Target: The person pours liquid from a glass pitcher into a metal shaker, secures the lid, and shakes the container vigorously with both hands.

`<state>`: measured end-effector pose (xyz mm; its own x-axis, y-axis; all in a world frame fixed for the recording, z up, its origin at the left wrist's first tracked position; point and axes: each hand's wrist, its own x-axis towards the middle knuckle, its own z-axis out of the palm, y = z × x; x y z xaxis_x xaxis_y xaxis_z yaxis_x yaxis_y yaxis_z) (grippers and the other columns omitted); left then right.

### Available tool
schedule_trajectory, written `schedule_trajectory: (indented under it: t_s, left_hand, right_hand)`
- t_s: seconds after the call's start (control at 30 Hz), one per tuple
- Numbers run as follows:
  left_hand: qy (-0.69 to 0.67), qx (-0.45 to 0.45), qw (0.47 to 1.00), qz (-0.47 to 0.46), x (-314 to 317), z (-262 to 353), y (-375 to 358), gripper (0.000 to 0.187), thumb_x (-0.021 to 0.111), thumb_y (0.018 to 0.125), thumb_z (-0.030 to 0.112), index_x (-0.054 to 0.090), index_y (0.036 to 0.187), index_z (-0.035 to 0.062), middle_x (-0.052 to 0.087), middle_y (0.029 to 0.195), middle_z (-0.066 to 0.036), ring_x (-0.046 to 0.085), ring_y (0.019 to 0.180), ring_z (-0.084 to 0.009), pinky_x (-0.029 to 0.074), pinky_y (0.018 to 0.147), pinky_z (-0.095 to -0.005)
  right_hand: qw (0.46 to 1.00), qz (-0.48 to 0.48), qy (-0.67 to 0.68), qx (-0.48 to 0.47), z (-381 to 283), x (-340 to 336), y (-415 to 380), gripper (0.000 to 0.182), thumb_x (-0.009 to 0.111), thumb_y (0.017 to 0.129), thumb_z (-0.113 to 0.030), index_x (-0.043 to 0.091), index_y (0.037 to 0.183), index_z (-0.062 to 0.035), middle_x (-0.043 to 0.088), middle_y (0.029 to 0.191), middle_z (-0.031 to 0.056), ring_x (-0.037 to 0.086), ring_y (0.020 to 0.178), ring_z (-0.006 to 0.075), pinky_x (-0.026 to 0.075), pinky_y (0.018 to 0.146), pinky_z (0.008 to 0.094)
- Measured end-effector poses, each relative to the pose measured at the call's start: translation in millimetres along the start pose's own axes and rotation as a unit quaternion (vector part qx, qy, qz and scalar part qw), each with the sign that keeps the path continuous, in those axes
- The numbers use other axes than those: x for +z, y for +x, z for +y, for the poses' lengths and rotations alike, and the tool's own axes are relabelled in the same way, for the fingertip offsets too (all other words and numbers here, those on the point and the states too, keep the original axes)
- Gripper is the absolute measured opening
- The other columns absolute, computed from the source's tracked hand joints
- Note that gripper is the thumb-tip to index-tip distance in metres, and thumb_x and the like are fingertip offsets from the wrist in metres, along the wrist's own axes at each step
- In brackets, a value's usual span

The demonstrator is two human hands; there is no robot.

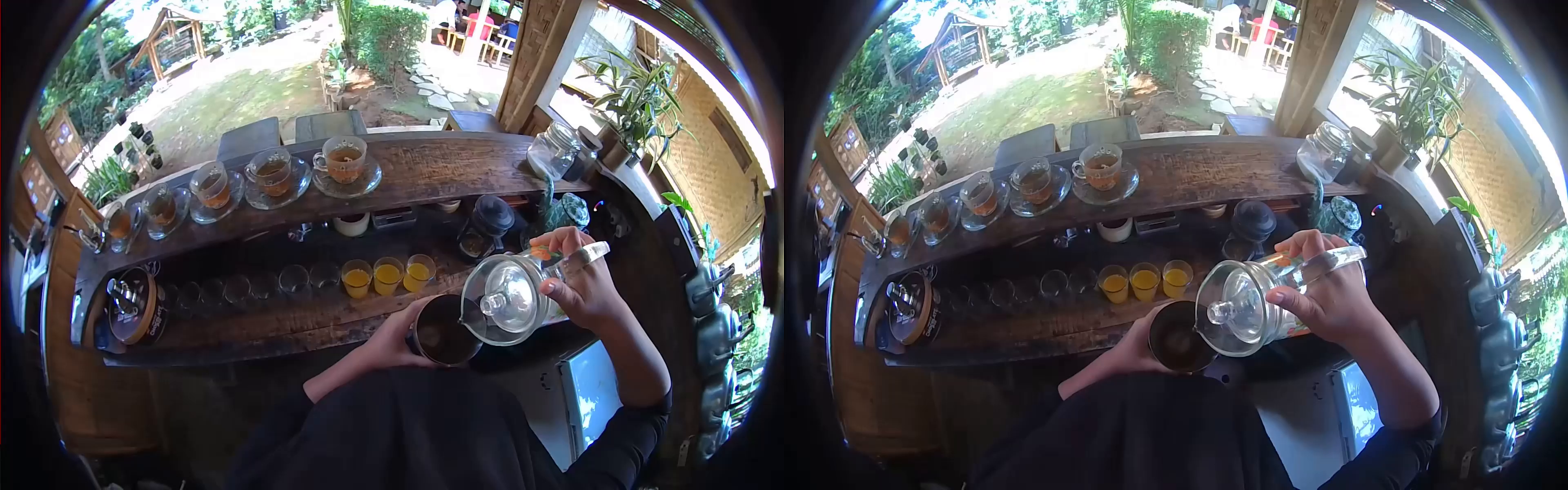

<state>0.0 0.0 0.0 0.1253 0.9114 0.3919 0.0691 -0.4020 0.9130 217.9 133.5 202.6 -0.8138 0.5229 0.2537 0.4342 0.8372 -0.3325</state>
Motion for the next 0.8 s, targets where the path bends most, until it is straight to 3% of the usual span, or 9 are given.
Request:
schedule_trajectory:
  t_s: [0.8]
  left_hand:
    - [-0.01,-0.01,1.0,0.02,7.4,1.9,-13.9,0.097,0.085,0.06,0.021,0.029,0.138,0.0042,0.045,0.133,-0.014,0.046,0.123,-0.0257,0.038,0.103,-0.0384]
  right_hand:
    - [0.998,0.007,0.011,-0.059,0.0,5.8,2.3,0.076,0.049,0.072,-0.076,0.042,0.089,-0.0019,0.059,0.093,0.0159,0.056,0.087,0.0321,0.039,0.081,0.0436]
